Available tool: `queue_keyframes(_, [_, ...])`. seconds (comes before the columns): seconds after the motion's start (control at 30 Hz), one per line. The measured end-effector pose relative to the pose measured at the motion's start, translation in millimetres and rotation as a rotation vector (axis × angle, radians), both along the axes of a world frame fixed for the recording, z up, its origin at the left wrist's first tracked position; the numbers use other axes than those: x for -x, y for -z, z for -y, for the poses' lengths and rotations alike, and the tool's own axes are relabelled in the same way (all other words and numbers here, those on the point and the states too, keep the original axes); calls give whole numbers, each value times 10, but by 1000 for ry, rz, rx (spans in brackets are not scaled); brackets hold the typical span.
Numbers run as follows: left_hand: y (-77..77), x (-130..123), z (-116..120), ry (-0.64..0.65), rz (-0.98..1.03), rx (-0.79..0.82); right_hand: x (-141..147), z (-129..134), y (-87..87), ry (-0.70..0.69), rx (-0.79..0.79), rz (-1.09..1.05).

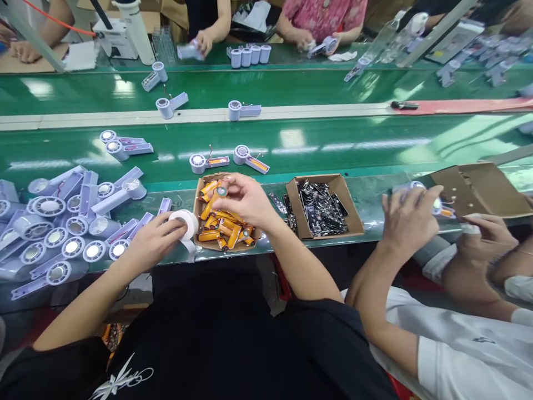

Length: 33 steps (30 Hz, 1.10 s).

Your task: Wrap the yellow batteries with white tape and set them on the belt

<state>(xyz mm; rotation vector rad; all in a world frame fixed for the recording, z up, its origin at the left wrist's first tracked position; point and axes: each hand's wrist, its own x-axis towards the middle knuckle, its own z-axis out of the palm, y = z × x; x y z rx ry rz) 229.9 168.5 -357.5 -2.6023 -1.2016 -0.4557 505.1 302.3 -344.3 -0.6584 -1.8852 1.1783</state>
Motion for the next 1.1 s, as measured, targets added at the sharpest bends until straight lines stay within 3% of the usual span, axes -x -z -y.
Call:
queue_keyframes(0.1, [-70,-37,-1,32,-85,-38,14,302,-62,95,-74,83])
queue_keyframes(0.23, [-130,-111,-26,77,-134,-91,89,446,13,216,-223,133])
queue_keyframes(0.5, [-132,-224,-20,61,-106,-86,194,616,287,338,-174,83])
queue_keyframes(0.6, [-135,-240,-12,31,-125,-97,161,616,309,283,-45,66])
queue_keyframes(0.7, [-135,-272,-21,-39,-155,-105,90,574,316,112,231,4])
queue_keyframes(0.77, [-115,-332,-22,-84,-141,-103,89,572,335,69,416,-87])
queue_keyframes(0.87, [-24,-464,37,-129,-69,-107,196,635,386,217,593,-307])
queue_keyframes(0.97, [112,-547,144,-129,-5,-104,254,644,379,351,652,-450])
queue_keyframes(1.03, [161,-542,154,-129,21,-56,125,523,297,428,560,-498])
queue_keyframes(1.1, [139,-516,45,-129,13,39,-147,313,177,576,339,-572])
